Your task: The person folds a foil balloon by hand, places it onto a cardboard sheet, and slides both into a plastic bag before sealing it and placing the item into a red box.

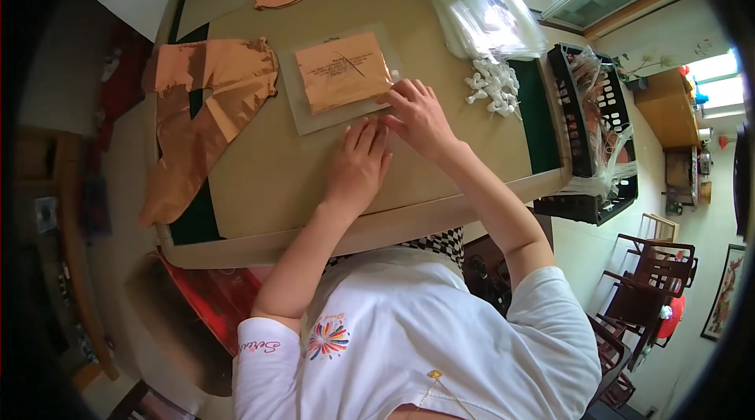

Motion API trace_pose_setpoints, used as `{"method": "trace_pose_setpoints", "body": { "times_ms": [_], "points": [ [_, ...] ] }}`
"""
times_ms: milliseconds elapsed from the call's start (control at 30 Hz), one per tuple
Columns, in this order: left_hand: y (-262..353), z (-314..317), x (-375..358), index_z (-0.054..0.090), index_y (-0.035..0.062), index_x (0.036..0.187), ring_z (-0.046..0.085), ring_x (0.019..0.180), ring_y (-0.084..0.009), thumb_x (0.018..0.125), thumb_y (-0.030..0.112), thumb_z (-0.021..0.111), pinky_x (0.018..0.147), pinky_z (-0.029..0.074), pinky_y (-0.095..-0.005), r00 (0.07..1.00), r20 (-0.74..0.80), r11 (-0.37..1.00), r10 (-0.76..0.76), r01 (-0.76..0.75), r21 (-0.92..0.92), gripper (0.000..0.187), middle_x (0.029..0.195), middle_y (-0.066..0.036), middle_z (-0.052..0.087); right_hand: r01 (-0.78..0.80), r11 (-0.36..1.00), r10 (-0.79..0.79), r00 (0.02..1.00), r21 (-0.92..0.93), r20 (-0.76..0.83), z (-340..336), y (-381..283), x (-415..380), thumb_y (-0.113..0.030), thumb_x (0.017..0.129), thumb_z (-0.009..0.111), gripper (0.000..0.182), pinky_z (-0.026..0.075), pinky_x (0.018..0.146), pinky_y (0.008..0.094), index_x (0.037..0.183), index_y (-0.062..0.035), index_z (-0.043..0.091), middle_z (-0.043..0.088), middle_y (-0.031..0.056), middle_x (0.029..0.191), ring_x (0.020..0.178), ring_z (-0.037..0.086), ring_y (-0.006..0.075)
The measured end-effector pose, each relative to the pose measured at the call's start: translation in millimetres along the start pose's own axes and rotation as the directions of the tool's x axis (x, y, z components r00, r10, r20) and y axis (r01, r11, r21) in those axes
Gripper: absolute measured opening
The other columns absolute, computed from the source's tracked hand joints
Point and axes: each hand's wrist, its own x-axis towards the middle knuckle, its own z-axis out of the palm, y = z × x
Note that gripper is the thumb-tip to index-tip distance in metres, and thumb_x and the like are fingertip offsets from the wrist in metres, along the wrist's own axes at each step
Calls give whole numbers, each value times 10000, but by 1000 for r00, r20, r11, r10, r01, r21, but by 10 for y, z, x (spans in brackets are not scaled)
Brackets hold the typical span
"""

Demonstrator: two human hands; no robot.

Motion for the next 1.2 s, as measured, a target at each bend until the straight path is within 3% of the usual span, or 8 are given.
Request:
{"method": "trace_pose_setpoints", "body": {
  "times_ms": [233, 567, 667, 767, 833, 933, 1100, 1200],
  "points": [
    [-39, 44, -54, 526, 27, 1294, 457, 1259, -315, 867, 169, 633, 1062, 366, -502, 1000, 0, 998, 14, -14, -59, 462, 1307, -151, 507, -18, 998, 27, 986, -59, 162, 58, 9, 96, -128, 799, 684, 169, 401, 830, 366, 934, -126, 582, 584, 29, 952, 946, 557, 233],
    [126, -89, -166, 567, 49, 1252, 471, 1245, -308, 873, 135, 623, 1059, 367, -484, 998, 55, 999, 36, -34, -38, 393, 1332, -146, 501, -175, 983, 172, 984, 62, 37, -33, -40, -167, -132, 798, 673, 200, 414, 793, 370, 980, -116, 594, 588, 55, 915, 908, 577, 242],
    [206, -208, -217, 601, 54, 1208, 501, 1210, -285, 863, 129, 633, 1043, 377, -462, 998, 48, 993, 45, -40, -108, 354, 1292, -135, 540, -381, 918, 390, 917, 110, -79, -230, 327, -418, -112, 801, 673, 208, 439, 783, 398, 1002, -100, 618, 598, 77, 905, 896, 586, 274],
    [152, -216, -212, 642, 61, 1144, 539, 1149, -252, 837, 119, 659, 1014, 395, -444, 1000, -21, 948, 5, -12, -318, 313, 1193, -103, 609, -454, 890, 438, 878, -45, -192, -502, 541, -504, -70, 813, 650, 142, 471, 765, 411, 954, -81, 639, 599, 99, 905, 866, 593, 303],
    [67, -351, -100, 639, 68, 1149, 531, 1162, -256, 817, 95, 668, 1014, 397, -436, 998, -66, 970, 0, -16, -243, 335, 1204, -101, 600, -365, 880, 299, 923, -304, -242, -598, 671, -564, -62, 818, 643, 101, 483, 751, 408, 919, -70, 641, 597, 108, 900, 844, 599, 309],
    [-170, -445, 70, 604, 82, 1206, 497, 1210, -272, 775, 52, 667, 1034, 393, -423, 995, -70, 997, 65, -68, -36, 436, 1256, -104, 565, -388, 871, 354, 921, -302, -164, -610, 778, -635, -52, 822, 635, 84, 495, 727, 406, 904, -69, 638, 589, 118, 895, 833, 603, 313],
    [-381, -295, 52, 550, 91, 1276, 463, 1270, -281, 788, 39, 613, 1058, 383, -415, 997, 68, 999, 23, -25, 35, 495, 1337, -103, 521, -366, 929, 369, 927, 55, -67, -554, 213, -581, -42, 820, 637, 76, 505, 661, 384, 890, -72, 629, 569, 118, 842, 780, 600, 308],
    [-477, -198, 53, 540, 95, 1290, 449, 1293, -279, 791, 37, 606, 1058, 385, -411, 1000, 14, 1000, 12, -12, -4, 506, 1374, -101, 494, -182, 957, 163, 982, 227, 100, -329, -254, -636, -36, 812, 650, 100, 519, 720, 382, 898, -78, 623, 587, 109, 891, 842, 611, 304]
  ]
}}
